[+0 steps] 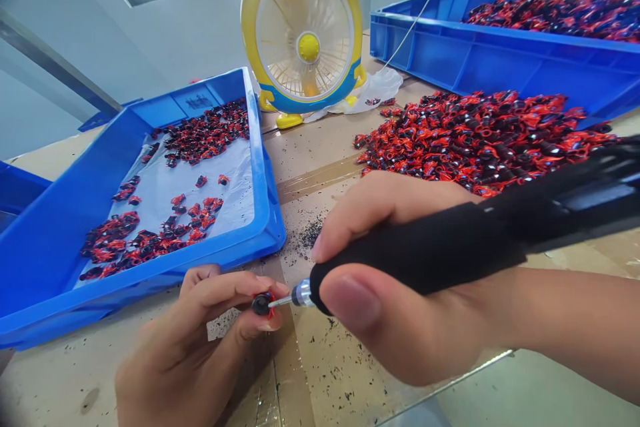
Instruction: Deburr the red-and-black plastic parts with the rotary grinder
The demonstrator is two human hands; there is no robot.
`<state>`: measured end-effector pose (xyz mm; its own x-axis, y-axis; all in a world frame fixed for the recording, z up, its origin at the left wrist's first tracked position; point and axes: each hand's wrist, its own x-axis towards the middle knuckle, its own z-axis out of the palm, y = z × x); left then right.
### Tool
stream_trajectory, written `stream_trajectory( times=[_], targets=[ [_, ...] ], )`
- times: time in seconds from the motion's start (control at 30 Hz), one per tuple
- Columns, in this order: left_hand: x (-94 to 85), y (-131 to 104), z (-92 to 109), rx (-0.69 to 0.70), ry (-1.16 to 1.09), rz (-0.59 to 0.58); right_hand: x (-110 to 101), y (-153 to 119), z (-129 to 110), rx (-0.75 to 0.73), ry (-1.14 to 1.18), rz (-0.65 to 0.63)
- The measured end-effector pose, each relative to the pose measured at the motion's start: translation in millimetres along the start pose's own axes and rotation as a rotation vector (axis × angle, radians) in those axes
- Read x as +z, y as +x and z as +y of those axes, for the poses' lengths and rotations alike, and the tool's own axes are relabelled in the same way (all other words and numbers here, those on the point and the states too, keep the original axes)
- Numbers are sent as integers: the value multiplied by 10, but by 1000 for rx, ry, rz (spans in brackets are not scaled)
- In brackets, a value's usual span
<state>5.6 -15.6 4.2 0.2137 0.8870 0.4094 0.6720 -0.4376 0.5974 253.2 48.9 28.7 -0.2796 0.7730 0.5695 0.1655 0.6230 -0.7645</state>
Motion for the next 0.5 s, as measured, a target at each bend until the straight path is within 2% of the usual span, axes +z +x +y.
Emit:
stream_trajectory(
  times=[0.07,0.23,0.37,0.5],
  targets=[
    [2,4,-11,4,6,-2,7,-5,21,-36,54,3],
    [9,-7,-74,43,14,14,20,-26,82,-96,20,1],
    [9,-38,-86,34,20,63,-8,40,30,31,133,-16],
    [2,-50,-62,11,35,110,-50,101,-14,5,177,2]
  ],
)
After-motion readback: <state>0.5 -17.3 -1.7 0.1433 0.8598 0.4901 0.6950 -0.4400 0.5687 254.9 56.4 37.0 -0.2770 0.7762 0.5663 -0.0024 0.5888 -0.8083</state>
